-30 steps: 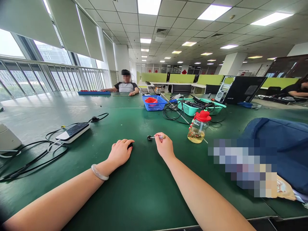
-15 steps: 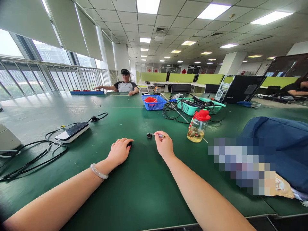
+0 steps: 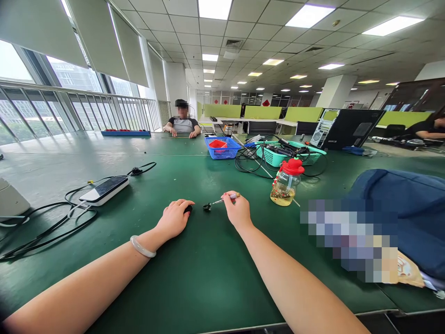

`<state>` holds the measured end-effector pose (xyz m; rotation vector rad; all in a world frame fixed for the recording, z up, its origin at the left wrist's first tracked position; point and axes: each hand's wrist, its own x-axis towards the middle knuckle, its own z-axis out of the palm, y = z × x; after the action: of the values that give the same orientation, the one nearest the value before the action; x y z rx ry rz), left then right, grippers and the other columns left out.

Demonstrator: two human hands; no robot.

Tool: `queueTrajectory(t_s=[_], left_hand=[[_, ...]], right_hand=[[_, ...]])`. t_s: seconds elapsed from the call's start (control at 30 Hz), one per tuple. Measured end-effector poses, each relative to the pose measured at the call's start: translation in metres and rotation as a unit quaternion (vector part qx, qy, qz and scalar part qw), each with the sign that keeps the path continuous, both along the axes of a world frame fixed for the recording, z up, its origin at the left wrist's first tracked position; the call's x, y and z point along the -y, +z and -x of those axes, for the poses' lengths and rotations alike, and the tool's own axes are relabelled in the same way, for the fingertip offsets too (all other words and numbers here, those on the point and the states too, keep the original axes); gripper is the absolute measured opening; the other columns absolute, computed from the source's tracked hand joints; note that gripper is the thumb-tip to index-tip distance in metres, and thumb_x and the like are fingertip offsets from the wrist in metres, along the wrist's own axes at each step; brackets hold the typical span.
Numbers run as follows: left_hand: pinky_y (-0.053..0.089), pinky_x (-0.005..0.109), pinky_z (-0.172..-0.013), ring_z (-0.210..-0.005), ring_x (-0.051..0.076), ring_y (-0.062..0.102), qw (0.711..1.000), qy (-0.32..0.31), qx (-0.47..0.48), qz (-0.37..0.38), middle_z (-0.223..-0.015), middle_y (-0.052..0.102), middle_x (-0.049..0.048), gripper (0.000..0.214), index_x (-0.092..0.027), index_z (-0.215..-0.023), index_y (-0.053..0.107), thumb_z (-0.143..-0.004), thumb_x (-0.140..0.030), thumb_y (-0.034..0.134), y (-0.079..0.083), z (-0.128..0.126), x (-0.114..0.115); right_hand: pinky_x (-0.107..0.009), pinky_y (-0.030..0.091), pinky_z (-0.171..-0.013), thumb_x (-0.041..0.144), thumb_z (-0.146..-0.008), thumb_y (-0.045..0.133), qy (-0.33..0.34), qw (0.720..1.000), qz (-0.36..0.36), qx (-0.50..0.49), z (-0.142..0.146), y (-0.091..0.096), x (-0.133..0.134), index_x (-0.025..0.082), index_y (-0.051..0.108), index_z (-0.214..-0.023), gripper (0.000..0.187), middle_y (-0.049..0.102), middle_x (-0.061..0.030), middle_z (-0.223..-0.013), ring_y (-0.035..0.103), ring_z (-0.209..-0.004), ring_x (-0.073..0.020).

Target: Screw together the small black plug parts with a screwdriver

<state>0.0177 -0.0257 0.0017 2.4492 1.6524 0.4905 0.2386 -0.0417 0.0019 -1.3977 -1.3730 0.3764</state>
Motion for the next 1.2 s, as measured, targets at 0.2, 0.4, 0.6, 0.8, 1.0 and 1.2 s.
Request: queueTrajectory(t_s=[0.2,0.4,0.6,0.8,1.0,1.2], left_hand=[[0.036,0.048,-0.103,-0.122,0.027,0.046,1.0,-0.009,0.018,0.004,-0.13,0.055,0.0072,0.042,-0.026,-0.123,0.054,-0.081,-0.028,0.051,0.002,-0.001,0.004],[0.034,0.05,-0.104,-0.124,0.028,0.043,0.996,-0.081,0.03,-0.003,-0.128,0.055,0.0051,0.048,-0.034,-0.129,0.05,-0.083,-0.047,0.054,0.001,-0.001,0.007],[0.037,0.049,-0.102,-0.119,0.027,0.046,0.99,-0.135,0.031,0.01,-0.121,0.056,0.0038,0.03,-0.034,-0.113,0.06,-0.086,-0.044,0.052,0.002,-0.001,0.006],[0.041,0.042,-0.095,-0.107,0.023,0.051,0.992,-0.123,0.029,0.002,-0.109,0.058,0.0033,0.017,-0.027,-0.1,0.059,-0.09,-0.036,0.049,0.003,-0.005,0.011],[0.042,0.039,-0.092,-0.104,0.022,0.05,0.995,-0.096,-0.013,-0.006,-0.106,0.058,0.0043,0.012,-0.023,-0.092,0.053,-0.091,-0.032,0.046,0.003,-0.001,0.021],[0.042,0.04,-0.092,-0.102,0.022,0.05,0.997,-0.074,-0.014,-0.004,-0.104,0.058,0.0063,0.018,-0.022,-0.086,0.051,-0.093,-0.032,0.038,0.004,0.05,0.029]], right_hand=[[-0.031,0.046,-0.065,0.046,-0.084,0.049,0.051,0.999,-0.01,0.001,0.002,-0.002,0.001,0.021,0.068,-0.075,0.033,0.066,-0.0047,-0.069,0.06,-0.066,-0.0205],[-0.029,0.047,-0.063,0.044,-0.086,0.052,0.146,0.988,-0.049,-0.02,0.006,-0.002,0.007,0.02,0.066,-0.073,0.031,0.063,-0.0029,-0.066,0.059,-0.064,-0.0179],[-0.028,0.044,-0.055,0.046,-0.088,0.048,0.08,0.993,-0.077,-0.048,0.001,-0.003,0.004,0.02,0.065,-0.073,0.034,0.058,-0.0011,-0.06,0.054,-0.055,-0.0156],[-0.029,0.046,-0.061,0.043,-0.088,0.046,0.055,0.994,-0.087,0.02,0.004,-0.004,0.004,0.021,0.064,-0.075,0.031,0.066,-0.0032,-0.068,0.06,-0.064,-0.0183],[-0.03,0.047,-0.068,0.041,-0.089,0.044,0.064,0.991,-0.096,0.075,0.01,-0.003,0.008,0.022,0.064,-0.076,0.031,0.069,-0.0044,-0.078,0.063,-0.076,-0.021],[-0.03,0.046,-0.065,0.044,-0.09,0.043,0.054,0.992,-0.086,0.078,0.01,0.0,0.011,0.022,0.063,-0.075,0.034,0.068,-0.0045,-0.076,0.062,-0.07,-0.0208]])
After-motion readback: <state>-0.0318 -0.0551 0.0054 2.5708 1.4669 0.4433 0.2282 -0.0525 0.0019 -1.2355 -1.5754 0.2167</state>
